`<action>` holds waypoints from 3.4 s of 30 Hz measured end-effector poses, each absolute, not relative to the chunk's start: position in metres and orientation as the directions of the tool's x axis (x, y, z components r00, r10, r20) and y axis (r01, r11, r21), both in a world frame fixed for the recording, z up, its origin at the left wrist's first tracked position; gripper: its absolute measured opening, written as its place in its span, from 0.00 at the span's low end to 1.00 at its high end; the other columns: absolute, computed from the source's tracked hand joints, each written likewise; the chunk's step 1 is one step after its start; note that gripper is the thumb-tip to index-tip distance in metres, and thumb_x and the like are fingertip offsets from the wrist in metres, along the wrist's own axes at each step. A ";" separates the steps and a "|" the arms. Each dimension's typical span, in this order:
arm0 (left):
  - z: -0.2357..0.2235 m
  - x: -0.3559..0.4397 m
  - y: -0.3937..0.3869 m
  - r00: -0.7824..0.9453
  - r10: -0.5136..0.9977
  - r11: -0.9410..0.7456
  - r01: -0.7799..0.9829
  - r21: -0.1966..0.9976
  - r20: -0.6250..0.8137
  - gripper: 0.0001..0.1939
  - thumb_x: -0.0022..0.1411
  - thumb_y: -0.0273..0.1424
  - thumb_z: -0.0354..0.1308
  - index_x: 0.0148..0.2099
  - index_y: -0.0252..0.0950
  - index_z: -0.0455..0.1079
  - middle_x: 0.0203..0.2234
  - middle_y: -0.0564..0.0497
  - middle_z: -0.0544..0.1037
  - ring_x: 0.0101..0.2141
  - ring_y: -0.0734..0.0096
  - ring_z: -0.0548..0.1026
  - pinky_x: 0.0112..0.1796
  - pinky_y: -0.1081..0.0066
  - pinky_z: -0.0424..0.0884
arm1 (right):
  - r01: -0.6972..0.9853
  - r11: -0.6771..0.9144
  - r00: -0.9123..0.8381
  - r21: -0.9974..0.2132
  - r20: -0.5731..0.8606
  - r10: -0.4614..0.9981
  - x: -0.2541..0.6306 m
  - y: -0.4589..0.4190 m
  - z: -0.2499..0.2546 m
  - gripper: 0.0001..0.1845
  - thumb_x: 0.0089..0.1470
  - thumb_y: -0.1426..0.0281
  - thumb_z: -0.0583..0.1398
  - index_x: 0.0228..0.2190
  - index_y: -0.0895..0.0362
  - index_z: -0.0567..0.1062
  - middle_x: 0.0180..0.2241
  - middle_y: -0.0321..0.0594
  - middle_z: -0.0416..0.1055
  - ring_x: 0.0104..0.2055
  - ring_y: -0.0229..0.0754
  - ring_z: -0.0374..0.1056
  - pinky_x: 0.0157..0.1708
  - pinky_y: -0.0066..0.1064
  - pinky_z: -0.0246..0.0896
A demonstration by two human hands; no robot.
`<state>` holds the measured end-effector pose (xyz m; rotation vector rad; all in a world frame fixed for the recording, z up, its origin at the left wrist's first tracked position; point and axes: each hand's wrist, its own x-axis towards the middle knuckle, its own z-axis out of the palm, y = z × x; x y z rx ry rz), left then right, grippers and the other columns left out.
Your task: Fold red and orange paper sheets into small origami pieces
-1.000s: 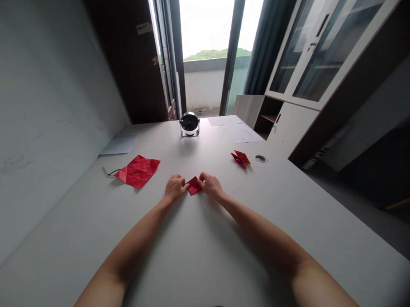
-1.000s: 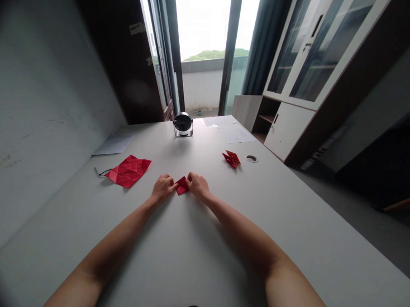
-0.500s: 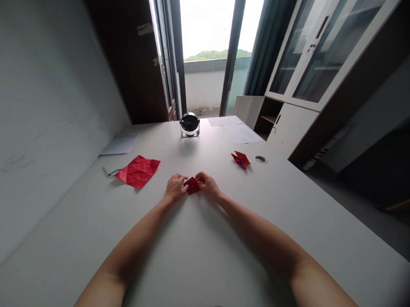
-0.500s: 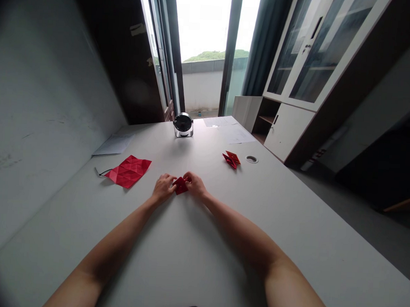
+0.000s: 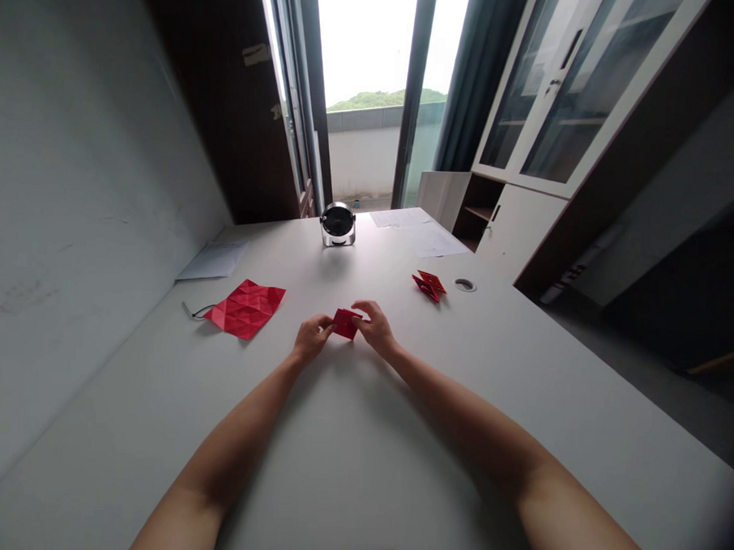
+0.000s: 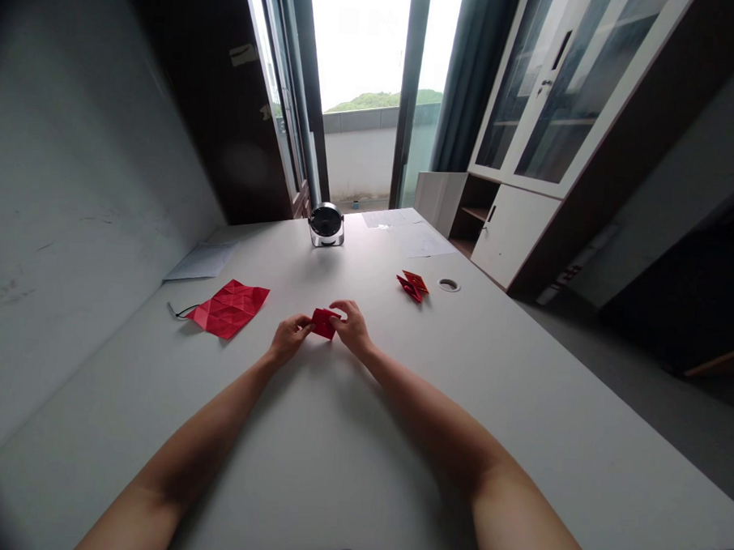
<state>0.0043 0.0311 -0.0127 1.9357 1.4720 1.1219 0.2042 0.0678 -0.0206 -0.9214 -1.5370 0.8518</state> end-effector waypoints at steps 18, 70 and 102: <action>-0.013 0.008 0.031 0.046 0.930 -0.347 0.432 0.832 0.364 0.15 0.63 0.39 0.59 0.49 0.39 0.76 0.33 0.49 0.79 0.31 0.69 0.75 0.33 0.72 0.69 | 0.000 0.302 -0.222 -0.953 0.295 0.929 0.205 0.062 -0.016 0.15 0.51 0.66 0.60 0.42 0.54 0.75 0.32 0.36 0.76 0.33 0.40 0.72 0.36 0.33 0.69; -0.007 0.007 0.031 0.074 0.984 -0.156 -0.082 0.984 0.163 0.19 0.58 0.46 0.65 0.37 0.35 0.68 0.29 0.46 0.82 0.32 0.64 0.81 0.38 0.65 0.72 | -0.070 0.280 -0.345 -0.957 0.287 0.894 0.204 0.062 -0.014 0.14 0.52 0.58 0.62 0.34 0.57 0.75 0.27 0.37 0.74 0.29 0.39 0.69 0.32 0.32 0.65; -0.013 0.006 0.036 0.041 0.986 -0.153 -0.176 0.972 0.163 0.18 0.56 0.43 0.68 0.37 0.34 0.70 0.26 0.49 0.79 0.29 0.69 0.77 0.38 0.67 0.71 | -0.105 0.275 -0.253 -0.956 0.293 0.922 0.207 0.064 -0.016 0.17 0.53 0.55 0.63 0.30 0.56 0.71 0.24 0.36 0.71 0.27 0.39 0.67 0.31 0.33 0.64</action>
